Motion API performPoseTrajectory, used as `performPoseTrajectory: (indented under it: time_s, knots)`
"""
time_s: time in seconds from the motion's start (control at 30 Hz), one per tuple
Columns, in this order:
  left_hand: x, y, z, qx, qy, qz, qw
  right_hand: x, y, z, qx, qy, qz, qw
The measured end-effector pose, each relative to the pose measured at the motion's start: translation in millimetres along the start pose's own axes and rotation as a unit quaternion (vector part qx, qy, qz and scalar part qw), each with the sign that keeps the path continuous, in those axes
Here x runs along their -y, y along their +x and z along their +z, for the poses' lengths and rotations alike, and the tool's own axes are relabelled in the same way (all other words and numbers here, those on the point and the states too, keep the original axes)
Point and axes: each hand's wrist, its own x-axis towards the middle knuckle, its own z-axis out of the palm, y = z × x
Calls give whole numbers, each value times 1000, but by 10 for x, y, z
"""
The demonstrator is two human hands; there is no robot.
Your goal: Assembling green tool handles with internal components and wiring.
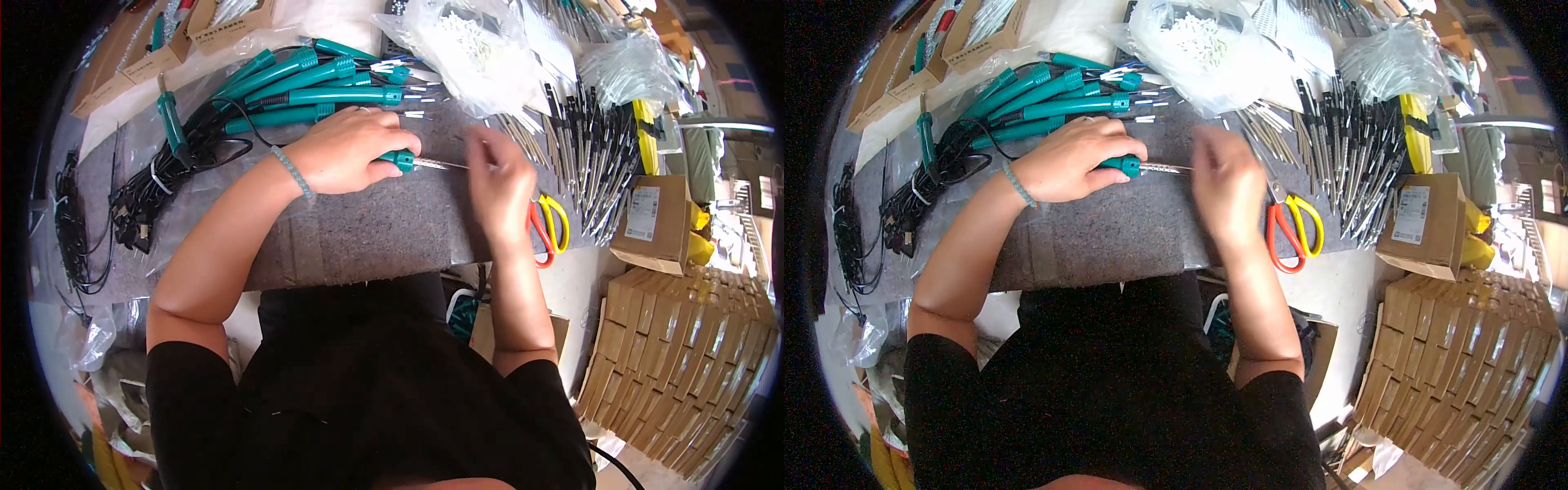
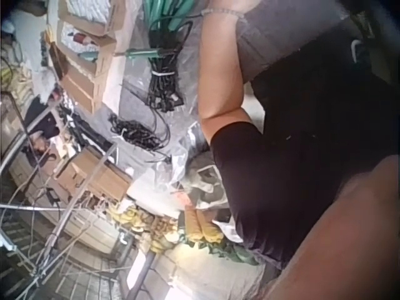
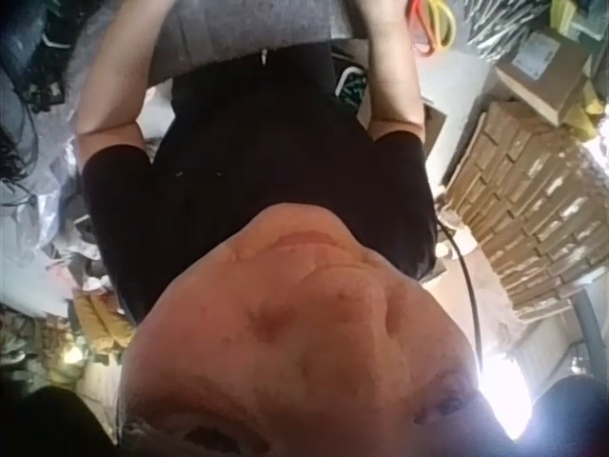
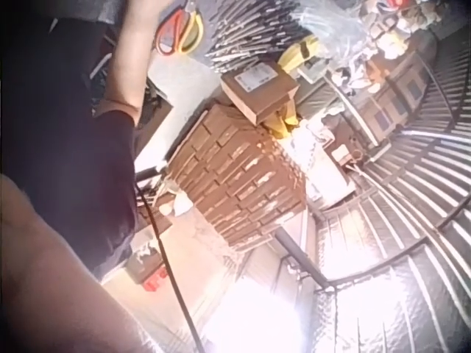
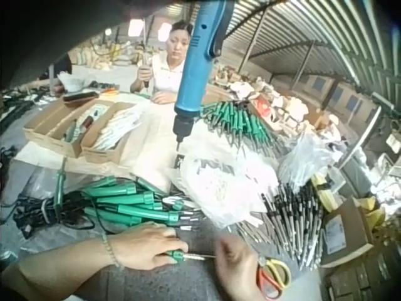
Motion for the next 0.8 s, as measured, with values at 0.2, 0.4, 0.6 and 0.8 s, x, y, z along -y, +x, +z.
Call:
performPoseTrajectory:
  time_s: [0.2,0.4,0.6,0.8]
  knots:
    - [-17,86,-46,1,-6,5,1000,-471,364,-75,66,-228,95,967]
    - [17,12,-21,-24,7,28,999,-209,684,-642,13,571,277,773]
    - [-70,-36,-20,6,3,9,1000,86,1023,-750,77,717,213,659]
    - [-2,-13,0,-14,11,29,999,219,1088,-696,103,679,186,703]
